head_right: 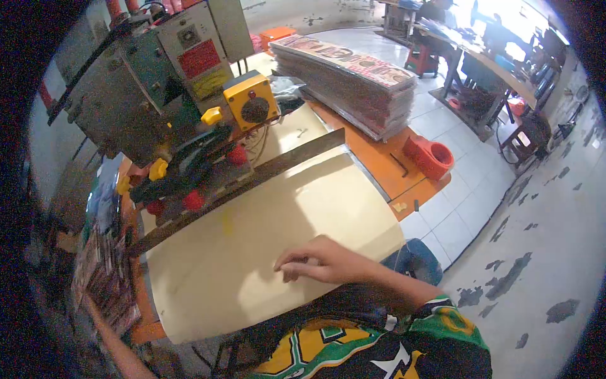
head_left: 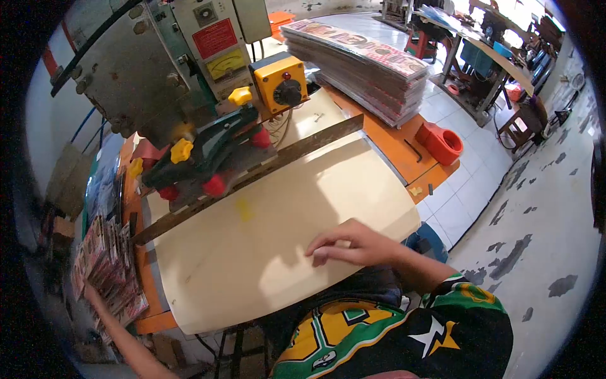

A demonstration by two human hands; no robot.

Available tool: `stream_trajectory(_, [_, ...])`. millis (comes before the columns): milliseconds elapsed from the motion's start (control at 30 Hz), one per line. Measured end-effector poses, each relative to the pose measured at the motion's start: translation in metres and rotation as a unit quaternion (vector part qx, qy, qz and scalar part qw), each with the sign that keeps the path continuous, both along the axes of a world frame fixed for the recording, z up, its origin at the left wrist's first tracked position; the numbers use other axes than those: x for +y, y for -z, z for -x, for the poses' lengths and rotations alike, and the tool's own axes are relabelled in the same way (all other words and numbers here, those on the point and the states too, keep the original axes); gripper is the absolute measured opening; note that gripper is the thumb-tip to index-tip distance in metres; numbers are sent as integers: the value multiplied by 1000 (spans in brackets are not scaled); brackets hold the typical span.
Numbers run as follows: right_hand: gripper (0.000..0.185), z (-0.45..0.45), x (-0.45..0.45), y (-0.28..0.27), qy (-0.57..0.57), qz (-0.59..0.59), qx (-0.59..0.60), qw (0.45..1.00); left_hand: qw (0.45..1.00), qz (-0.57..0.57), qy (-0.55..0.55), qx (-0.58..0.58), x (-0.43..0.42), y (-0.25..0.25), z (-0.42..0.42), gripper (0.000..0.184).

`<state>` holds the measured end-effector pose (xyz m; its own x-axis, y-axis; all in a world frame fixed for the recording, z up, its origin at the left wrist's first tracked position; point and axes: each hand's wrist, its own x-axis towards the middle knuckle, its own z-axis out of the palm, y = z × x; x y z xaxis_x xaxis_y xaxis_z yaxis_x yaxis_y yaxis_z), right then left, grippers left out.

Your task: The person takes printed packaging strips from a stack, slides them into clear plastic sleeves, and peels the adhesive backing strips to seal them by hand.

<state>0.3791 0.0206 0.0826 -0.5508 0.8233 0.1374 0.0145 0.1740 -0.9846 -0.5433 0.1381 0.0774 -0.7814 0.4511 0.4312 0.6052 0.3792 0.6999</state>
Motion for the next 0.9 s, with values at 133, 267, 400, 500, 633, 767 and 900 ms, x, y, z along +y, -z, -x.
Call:
stream_trajectory(133, [23, -58, 0, -52, 126, -92, -87, 984, 998, -22, -25, 51, -23, 4, -12, 46])
stream_trajectory(267, [26, -152, 35, -82, 372, -116, -41, 920, 988, -152, 26, -12, -47, -1, -65, 46])
stream_trajectory(400, [35, -246, 94, -90, 555, -181, -114, 804, 948, -287, 113, -79, -72, -2, -142, 50])
stream_trajectory(500, [45, -302, 136, -77, 603, -152, -138, 771, 945, -286, 156, 32, -83, -11, -245, 46])
stream_trajectory(633, [67, -340, 173, -66, 636, -68, -213, 738, 937, -221, 247, 109, -115, -16, -329, 34])
stream_trajectory(767, [60, -350, 191, -62, 619, -46, -216, 753, 939, -152, 282, 126, -127, -8, -361, 29])
stream_trajectory(900, [49, -354, 199, -60, 633, -100, -212, 738, 914, -100, 349, 178, -137, -2, -371, 32])
